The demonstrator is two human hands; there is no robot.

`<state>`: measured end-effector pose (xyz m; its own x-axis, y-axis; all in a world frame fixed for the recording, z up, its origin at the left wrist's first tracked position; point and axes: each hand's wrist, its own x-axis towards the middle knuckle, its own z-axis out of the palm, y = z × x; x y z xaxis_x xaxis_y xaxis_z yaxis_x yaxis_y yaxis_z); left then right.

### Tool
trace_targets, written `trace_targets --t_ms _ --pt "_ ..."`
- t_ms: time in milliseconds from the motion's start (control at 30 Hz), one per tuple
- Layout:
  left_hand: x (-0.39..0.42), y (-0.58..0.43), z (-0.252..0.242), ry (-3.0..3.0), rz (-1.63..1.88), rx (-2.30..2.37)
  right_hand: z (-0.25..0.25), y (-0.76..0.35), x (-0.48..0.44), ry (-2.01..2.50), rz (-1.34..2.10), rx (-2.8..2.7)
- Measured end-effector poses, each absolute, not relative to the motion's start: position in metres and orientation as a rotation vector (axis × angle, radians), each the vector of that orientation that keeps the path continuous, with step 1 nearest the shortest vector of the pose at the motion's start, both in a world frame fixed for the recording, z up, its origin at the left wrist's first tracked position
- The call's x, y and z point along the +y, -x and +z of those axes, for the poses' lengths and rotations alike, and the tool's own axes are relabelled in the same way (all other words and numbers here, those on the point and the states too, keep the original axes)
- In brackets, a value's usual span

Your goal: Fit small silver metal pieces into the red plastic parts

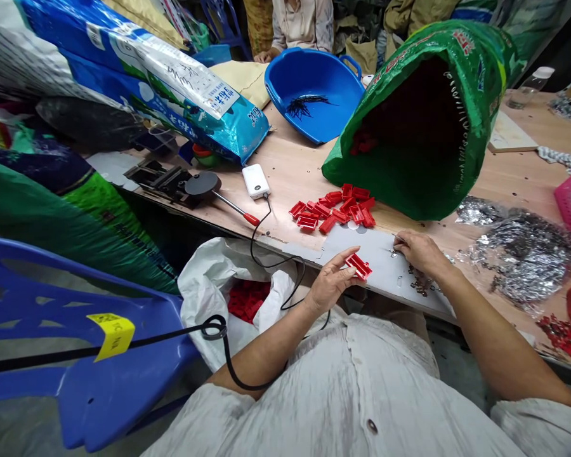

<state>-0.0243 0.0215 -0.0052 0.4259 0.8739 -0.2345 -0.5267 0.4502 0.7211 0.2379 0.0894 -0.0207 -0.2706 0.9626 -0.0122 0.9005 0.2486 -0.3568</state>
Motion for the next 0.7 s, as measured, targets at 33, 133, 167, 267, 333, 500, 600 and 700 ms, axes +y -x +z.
trace_targets --t_ms 33,133,167,267,333,500,600,700 --pt "0.022 0.024 -0.005 -0.603 0.948 0.657 -0.021 -0.239 0.089 1.758 0.442 -2.307" --pt "0.024 0.022 -0.006 -0.606 0.949 0.682 -0.020 -0.240 0.084 1.805 0.460 -2.272" --pt "0.025 0.022 -0.006 -0.616 0.949 0.693 -0.019 -0.241 0.082 1.816 0.460 -2.243" --pt "0.027 0.018 -0.007 -0.648 0.955 0.712 -0.014 -0.240 0.073 1.745 0.439 -2.176" --pt "0.028 0.016 -0.007 -0.668 0.961 0.715 -0.008 -0.237 0.066 1.670 0.432 -2.152" --pt "0.029 0.011 -0.007 -0.731 0.966 0.699 0.010 -0.215 0.039 1.594 0.685 -1.893" --pt "0.029 0.009 -0.006 -0.755 0.967 0.687 0.021 -0.196 0.022 1.445 0.937 -1.771" --pt "0.028 0.008 -0.004 -0.758 0.967 0.671 0.027 -0.181 0.013 1.375 0.903 -1.790"
